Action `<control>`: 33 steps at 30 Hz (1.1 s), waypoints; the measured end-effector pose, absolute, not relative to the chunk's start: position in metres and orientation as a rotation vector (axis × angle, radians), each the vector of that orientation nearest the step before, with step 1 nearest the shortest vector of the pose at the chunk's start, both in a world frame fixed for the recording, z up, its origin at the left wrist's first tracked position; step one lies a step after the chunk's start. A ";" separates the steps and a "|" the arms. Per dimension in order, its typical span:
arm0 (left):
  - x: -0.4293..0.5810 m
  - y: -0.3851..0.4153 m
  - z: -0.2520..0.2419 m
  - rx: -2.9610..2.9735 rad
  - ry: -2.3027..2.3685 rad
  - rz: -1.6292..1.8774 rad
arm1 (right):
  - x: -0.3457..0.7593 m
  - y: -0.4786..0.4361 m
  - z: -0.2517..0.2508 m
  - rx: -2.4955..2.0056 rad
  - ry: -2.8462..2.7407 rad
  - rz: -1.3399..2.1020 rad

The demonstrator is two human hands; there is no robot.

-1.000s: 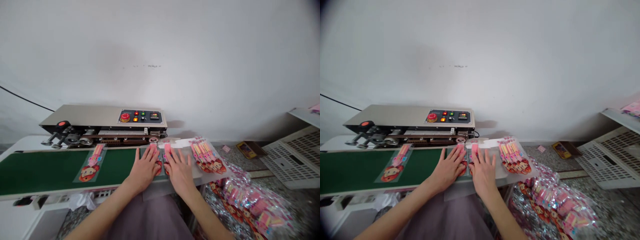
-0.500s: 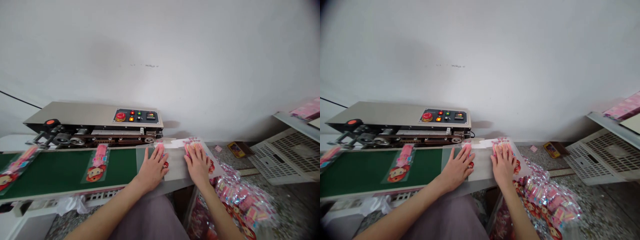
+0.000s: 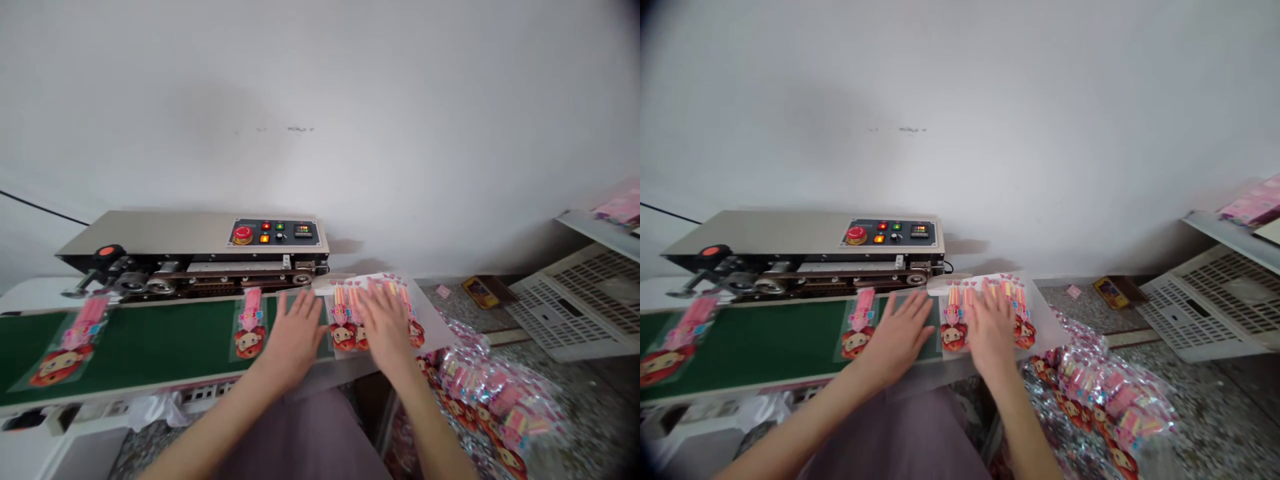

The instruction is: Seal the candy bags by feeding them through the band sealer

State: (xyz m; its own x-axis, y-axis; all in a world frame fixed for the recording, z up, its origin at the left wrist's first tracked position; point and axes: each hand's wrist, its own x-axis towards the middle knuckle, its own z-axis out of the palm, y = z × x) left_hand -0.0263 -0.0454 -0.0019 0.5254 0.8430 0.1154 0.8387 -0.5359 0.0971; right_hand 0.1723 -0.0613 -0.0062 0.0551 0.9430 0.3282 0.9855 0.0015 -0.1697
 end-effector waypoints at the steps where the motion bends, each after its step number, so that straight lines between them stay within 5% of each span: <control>1: -0.013 -0.046 -0.004 2.723 1.439 0.266 | 0.187 -0.060 -0.007 -2.041 -1.914 -0.224; 12: 0.007 -0.045 -0.047 2.832 1.323 0.379 | 0.207 -0.063 -0.030 -2.040 -2.023 -0.451; 24: 0.006 -0.046 -0.048 2.872 1.384 0.410 | 0.145 0.018 0.004 -1.873 -2.206 0.181; 33: 0.004 -0.046 -0.047 2.829 1.370 0.413 | 0.184 -0.021 0.009 -1.981 -2.212 -0.230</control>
